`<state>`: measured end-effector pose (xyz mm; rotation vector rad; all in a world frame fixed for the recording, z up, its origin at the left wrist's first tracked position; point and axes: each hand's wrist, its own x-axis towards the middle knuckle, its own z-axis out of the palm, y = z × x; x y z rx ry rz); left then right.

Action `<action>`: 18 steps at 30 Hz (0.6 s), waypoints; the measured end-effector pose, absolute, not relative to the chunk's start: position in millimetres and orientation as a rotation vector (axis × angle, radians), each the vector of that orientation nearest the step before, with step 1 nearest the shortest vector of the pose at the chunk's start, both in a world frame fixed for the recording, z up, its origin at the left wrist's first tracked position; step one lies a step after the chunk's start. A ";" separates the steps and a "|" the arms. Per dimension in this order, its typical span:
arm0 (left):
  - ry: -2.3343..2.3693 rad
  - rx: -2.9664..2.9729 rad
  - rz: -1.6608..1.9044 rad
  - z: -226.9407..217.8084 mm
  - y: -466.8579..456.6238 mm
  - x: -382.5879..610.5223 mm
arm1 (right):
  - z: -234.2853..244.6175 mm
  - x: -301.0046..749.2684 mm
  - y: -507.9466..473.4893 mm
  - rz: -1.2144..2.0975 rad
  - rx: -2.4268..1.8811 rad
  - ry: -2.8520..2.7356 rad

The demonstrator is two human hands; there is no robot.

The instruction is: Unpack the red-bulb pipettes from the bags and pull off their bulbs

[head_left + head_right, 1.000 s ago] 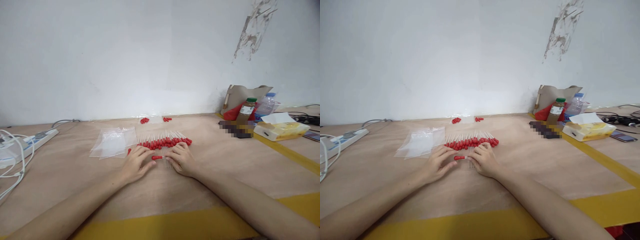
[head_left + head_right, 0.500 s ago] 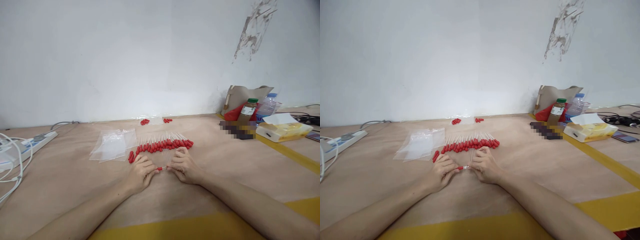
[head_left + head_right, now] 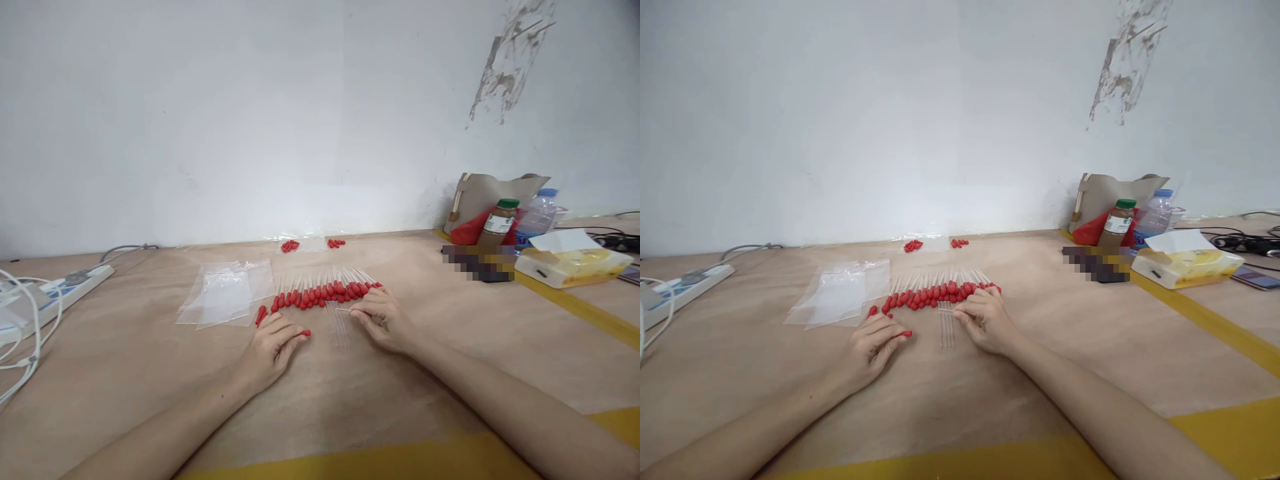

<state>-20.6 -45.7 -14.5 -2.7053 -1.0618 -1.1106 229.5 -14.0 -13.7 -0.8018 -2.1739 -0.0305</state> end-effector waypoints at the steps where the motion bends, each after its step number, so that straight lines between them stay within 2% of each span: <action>1: -1.106 -2.698 -1.174 -11.5 -44.7 -21.6 | -12.7 230.8 -12.3 -0.002 -0.867 -2.130; 6: -1.720 -2.338 -1.317 19.1 -30.5 -47.8 | -13.3 230.5 -10.7 0.161 -1.115 -2.037; 10: -2.283 -2.287 -1.057 37.5 -16.4 -87.3 | -17.4 226.0 -14.1 0.145 -1.173 -2.070; 18: -2.616 -2.302 -0.888 24.9 -12.0 -95.1 | -27.8 212.0 -18.3 -0.079 -1.177 -2.098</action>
